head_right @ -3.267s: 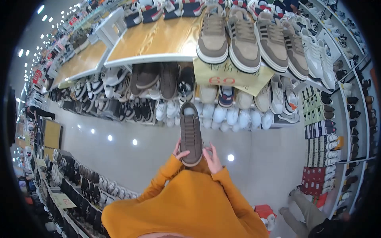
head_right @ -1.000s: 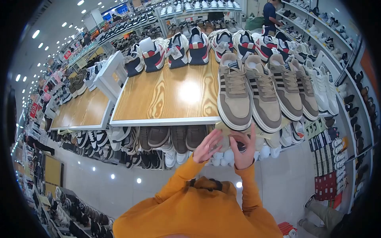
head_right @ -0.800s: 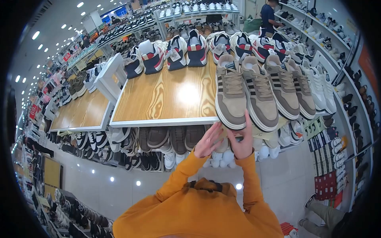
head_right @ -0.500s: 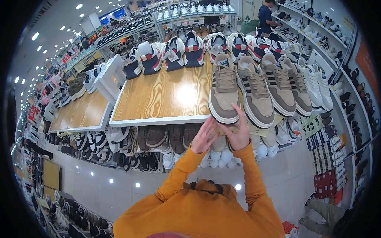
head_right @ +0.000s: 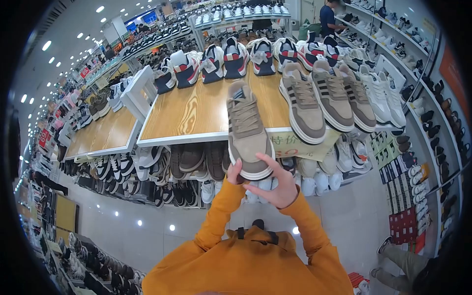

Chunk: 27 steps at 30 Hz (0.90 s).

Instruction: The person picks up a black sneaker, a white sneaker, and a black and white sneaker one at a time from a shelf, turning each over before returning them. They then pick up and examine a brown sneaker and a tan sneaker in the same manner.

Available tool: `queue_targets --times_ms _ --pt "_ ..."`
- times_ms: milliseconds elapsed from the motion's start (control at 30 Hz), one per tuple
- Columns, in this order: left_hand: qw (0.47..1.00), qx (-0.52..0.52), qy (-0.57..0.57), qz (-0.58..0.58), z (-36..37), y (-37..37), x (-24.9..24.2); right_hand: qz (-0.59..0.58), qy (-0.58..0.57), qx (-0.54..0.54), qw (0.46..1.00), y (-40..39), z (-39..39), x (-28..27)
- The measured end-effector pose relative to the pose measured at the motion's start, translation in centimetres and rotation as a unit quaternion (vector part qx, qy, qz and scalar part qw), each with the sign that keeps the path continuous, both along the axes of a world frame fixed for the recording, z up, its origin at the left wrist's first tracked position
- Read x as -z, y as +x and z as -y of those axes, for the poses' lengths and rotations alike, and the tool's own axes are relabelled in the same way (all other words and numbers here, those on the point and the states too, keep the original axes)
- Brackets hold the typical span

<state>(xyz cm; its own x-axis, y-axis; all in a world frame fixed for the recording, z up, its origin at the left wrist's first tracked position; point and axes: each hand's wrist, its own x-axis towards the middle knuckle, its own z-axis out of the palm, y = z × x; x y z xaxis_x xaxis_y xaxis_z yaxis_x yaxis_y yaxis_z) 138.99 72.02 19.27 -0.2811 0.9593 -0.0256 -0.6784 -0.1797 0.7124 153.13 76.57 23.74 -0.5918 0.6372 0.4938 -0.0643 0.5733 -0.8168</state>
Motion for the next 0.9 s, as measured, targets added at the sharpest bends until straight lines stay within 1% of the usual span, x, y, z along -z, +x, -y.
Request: queue_targets --times_ms 33,100,167,200,233,267,333,400,467,567,667,700,767,800,833,867,900 --pt "1.000 0.000 -0.011 0.003 0.9 0.7 0.0 -0.005 0.000 -0.016 1.000 0.8 0.6 -0.1" --pt "1.000 0.010 0.002 0.029 2.5 2.2 0.3 -0.011 0.022 -0.051 0.998 2.7 1.4 0.5" --pt "0.999 0.011 0.008 0.049 4.2 4.1 0.2 0.000 0.015 -0.069 0.998 5.0 2.7 1.3" --pt "0.999 0.023 0.020 0.036 4.8 4.9 1.0 0.006 0.011 -0.078 0.997 6.3 3.3 1.8" --pt "0.999 0.034 0.031 0.022 5.3 5.6 2.5 0.036 0.006 -0.090 0.995 7.8 3.8 2.7" --pt "0.998 0.046 0.045 0.009 5.7 6.4 4.1 0.037 -0.010 -0.104 0.994 9.0 4.5 3.7" --pt "0.999 0.038 0.010 -0.009 7.1 8.8 5.6 0.044 -0.047 -0.130 0.989 11.6 6.0 5.8" --pt "0.998 0.047 -0.049 -0.014 9.2 11.6 6.5 -0.009 -0.093 -0.099 0.991 13.8 8.2 7.4" --pt "0.993 0.035 -0.103 -0.052 11.2 14.2 8.5 -0.050 -0.156 -0.054 0.985 15.5 10.4 8.8" --pt "0.979 0.020 -0.168 -0.117 13.0 17.6 9.9 -0.099 -0.288 -0.005 0.953 17.7 13.1 10.7" --pt "0.967 0.105 -0.198 -0.123 14.4 19.1 11.5 -0.061 -0.394 0.023 0.917 20.3 14.0 14.0" --pt "0.962 0.122 -0.216 -0.111 14.8 19.3 13.4 -0.029 -0.441 0.031 0.897 21.0 14.2 15.8" --pt "0.975 0.095 -0.186 -0.077 15.2 20.5 13.8 0.032 -0.532 0.051 0.844 22.2 14.5 18.9" --pt "0.980 0.082 -0.171 -0.060 15.1 20.9 14.0 0.000 -0.556 0.047 0.830 22.2 14.5 18.9" --pt "0.969 0.122 -0.207 -0.061 15.2 20.4 14.5 -0.033 -0.579 0.042 0.814 21.9 14.6 18.9" --pt "0.975 0.096 -0.192 -0.063 15.1 20.7 15.2 -0.066 -0.600 0.037 0.797 21.7 14.5 18.9" --pt "0.980 0.069 -0.176 -0.066 14.9 21.0 15.7 -0.065 -0.604 0.033 0.794 21.7 14.3 19.2"
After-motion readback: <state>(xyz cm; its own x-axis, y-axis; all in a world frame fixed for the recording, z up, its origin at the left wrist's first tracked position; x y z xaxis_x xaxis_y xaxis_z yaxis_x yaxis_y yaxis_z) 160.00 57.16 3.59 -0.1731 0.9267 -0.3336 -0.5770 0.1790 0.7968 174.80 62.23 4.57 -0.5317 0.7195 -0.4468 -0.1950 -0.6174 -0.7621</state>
